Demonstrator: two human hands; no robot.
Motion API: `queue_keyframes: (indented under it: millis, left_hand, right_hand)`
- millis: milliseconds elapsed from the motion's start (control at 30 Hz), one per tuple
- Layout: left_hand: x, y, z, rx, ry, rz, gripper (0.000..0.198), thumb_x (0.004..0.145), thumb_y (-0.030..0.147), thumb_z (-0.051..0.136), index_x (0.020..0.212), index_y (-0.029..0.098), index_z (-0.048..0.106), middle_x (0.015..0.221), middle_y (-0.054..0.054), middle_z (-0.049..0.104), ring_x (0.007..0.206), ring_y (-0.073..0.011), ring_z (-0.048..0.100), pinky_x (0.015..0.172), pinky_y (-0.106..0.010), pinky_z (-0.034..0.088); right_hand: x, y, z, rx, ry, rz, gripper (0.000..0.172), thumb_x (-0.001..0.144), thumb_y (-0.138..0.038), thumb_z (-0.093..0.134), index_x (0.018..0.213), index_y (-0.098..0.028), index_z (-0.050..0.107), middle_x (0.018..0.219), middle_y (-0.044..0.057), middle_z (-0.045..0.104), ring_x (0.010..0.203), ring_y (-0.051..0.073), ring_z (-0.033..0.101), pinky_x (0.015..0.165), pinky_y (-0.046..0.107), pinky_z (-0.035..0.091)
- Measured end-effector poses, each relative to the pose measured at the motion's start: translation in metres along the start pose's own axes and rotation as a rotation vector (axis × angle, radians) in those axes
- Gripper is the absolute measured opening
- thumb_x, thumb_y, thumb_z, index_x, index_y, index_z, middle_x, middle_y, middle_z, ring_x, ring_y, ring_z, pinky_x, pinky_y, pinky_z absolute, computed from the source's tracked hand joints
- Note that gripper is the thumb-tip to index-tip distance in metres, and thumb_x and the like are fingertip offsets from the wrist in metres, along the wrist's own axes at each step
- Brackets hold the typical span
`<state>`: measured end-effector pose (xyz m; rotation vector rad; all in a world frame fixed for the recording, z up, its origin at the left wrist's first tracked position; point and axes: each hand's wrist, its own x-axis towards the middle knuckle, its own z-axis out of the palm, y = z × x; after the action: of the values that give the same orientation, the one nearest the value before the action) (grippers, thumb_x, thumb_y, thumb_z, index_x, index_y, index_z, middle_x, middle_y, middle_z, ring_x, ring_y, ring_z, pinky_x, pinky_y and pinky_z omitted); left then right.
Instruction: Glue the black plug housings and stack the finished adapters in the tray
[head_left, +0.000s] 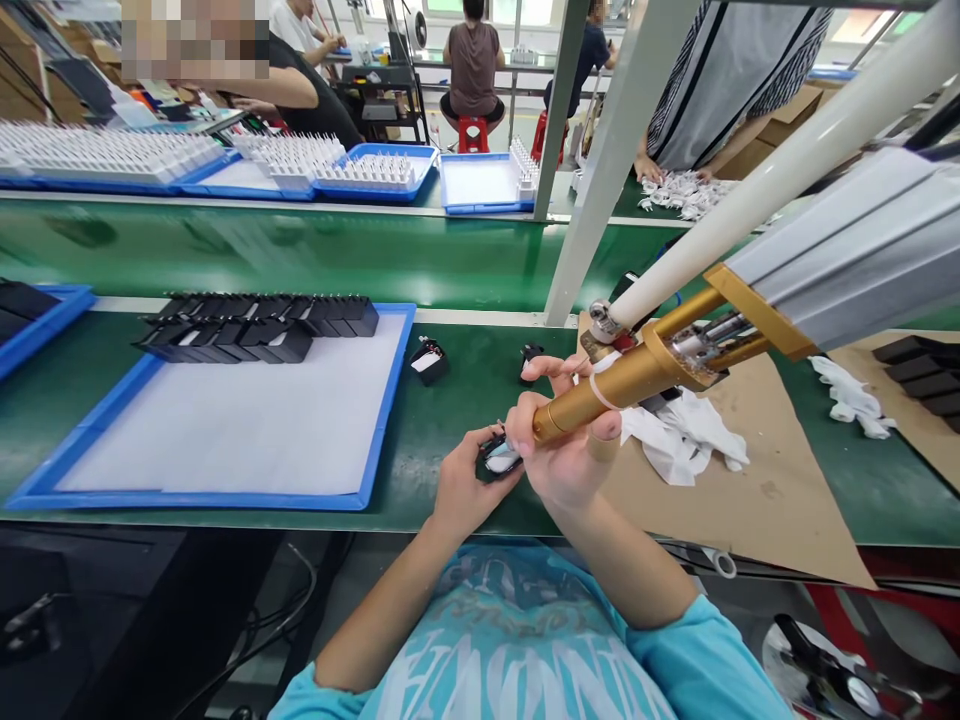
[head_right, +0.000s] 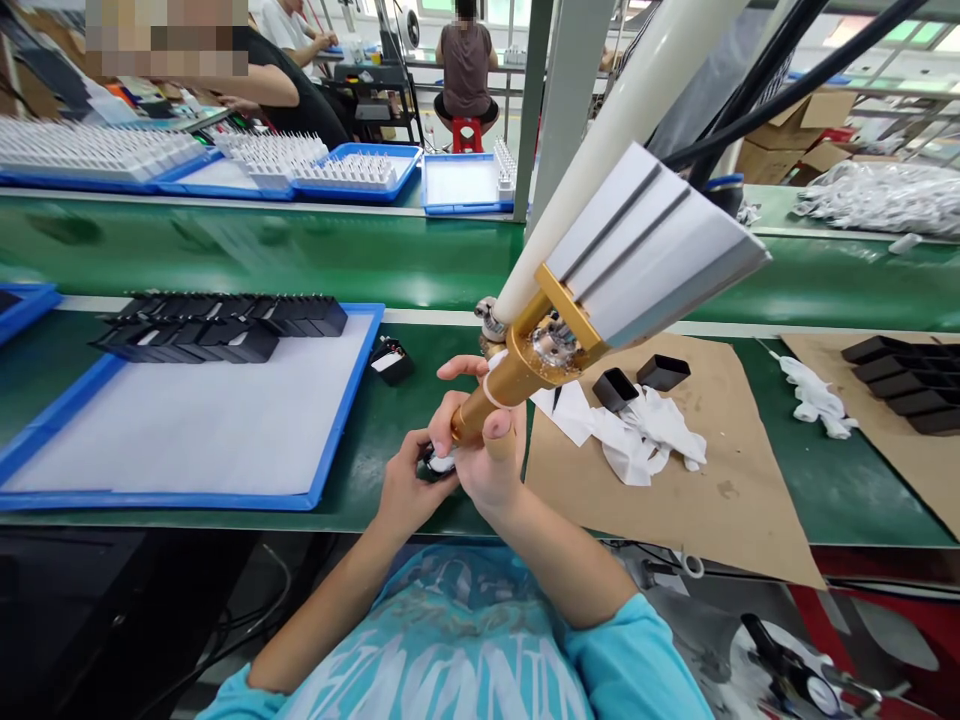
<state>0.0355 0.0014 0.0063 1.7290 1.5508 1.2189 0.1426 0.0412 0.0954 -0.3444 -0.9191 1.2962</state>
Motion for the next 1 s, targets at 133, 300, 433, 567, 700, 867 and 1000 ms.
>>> queue_keyframes:
  millis: [133, 300, 433, 567, 700, 867, 1000]
  left_hand:
    - [0.008, -0.007, -0.004, 0.073, -0.08, -0.052, 0.034, 0.079, 0.04, 0.067, 0.106, 0.022, 0.055, 0.098, -0.003, 0.073, 0.084, -0.0201, 0.071, 0.074, -0.03, 0.054]
    - [0.033, -0.014, -0.023, 0.285, -0.156, -0.192, 0.035, 0.082, 0.043, 0.064, 0.109, 0.025, 0.051, 0.104, -0.004, 0.073, 0.092, -0.0262, 0.071, 0.077, -0.034, 0.053]
    - [0.052, -0.006, -0.033, 0.246, -0.263, -0.173, 0.037, 0.082, 0.045, 0.062, 0.11, 0.025, 0.048, 0.11, -0.004, 0.071, 0.094, -0.0256, 0.071, 0.077, -0.033, 0.052]
    - [0.069, 0.007, -0.025, 0.207, -0.35, -0.163, 0.039, 0.084, 0.045, 0.06, 0.115, 0.025, 0.047, 0.115, -0.006, 0.07, 0.097, -0.0267, 0.07, 0.079, -0.035, 0.052]
    - [0.086, 0.007, -0.011, 0.206, -0.39, -0.176, 0.045, 0.082, 0.043, 0.062, 0.121, 0.025, 0.05, 0.111, -0.006, 0.072, 0.098, -0.0285, 0.07, 0.081, -0.037, 0.053]
    - [0.092, -0.011, -0.001, 0.169, -0.36, -0.125, 0.044, 0.082, 0.044, 0.062, 0.12, 0.023, 0.057, 0.106, -0.005, 0.075, 0.093, -0.0277, 0.072, 0.075, -0.034, 0.055]
    - [0.087, -0.02, 0.003, 0.218, -0.314, -0.105, 0.044, 0.082, 0.044, 0.061, 0.12, 0.022, 0.059, 0.105, -0.005, 0.075, 0.091, -0.0276, 0.072, 0.072, -0.034, 0.056]
  right_hand:
    - [0.002, 0.001, -0.003, -0.048, 0.052, -0.043, 0.05, 0.078, -0.072, 0.051, 0.107, -0.033, 0.045, 0.107, 0.0, 0.055, 0.043, 0.005, 0.048, 0.038, 0.026, 0.036]
    - [0.016, 0.0, -0.036, -0.182, 0.102, -0.16, 0.039, 0.08, -0.06, 0.057, 0.105, -0.031, 0.049, 0.114, 0.002, 0.056, 0.055, 0.009, 0.055, 0.051, 0.03, 0.047]
    - [0.038, -0.004, -0.088, -0.411, 0.229, -0.227, 0.028, 0.083, -0.049, 0.059, 0.103, -0.03, 0.051, 0.112, 0.001, 0.058, 0.068, 0.01, 0.06, 0.069, 0.033, 0.053]
    - [0.061, -0.015, -0.132, -0.672, 0.385, -0.247, 0.029, 0.081, -0.037, 0.066, 0.105, -0.029, 0.051, 0.108, -0.001, 0.059, 0.079, 0.01, 0.061, 0.07, 0.026, 0.051]
    - [0.076, -0.026, -0.159, -0.833, 0.43, -0.196, 0.041, 0.081, -0.033, 0.062, 0.119, -0.029, 0.047, 0.123, 0.004, 0.058, 0.102, 0.015, 0.063, 0.086, 0.031, 0.051]
    - [0.079, -0.03, -0.181, -0.975, 0.409, -0.192, 0.061, 0.083, -0.034, 0.053, 0.139, -0.027, 0.031, 0.142, 0.013, 0.046, 0.133, 0.024, 0.05, 0.107, 0.046, 0.042]
    - [0.067, -0.03, -0.184, -1.239, 0.42, -0.341, 0.065, 0.086, -0.033, 0.051, 0.145, -0.027, 0.022, 0.154, 0.015, 0.031, 0.144, 0.027, 0.035, 0.112, 0.054, 0.035]
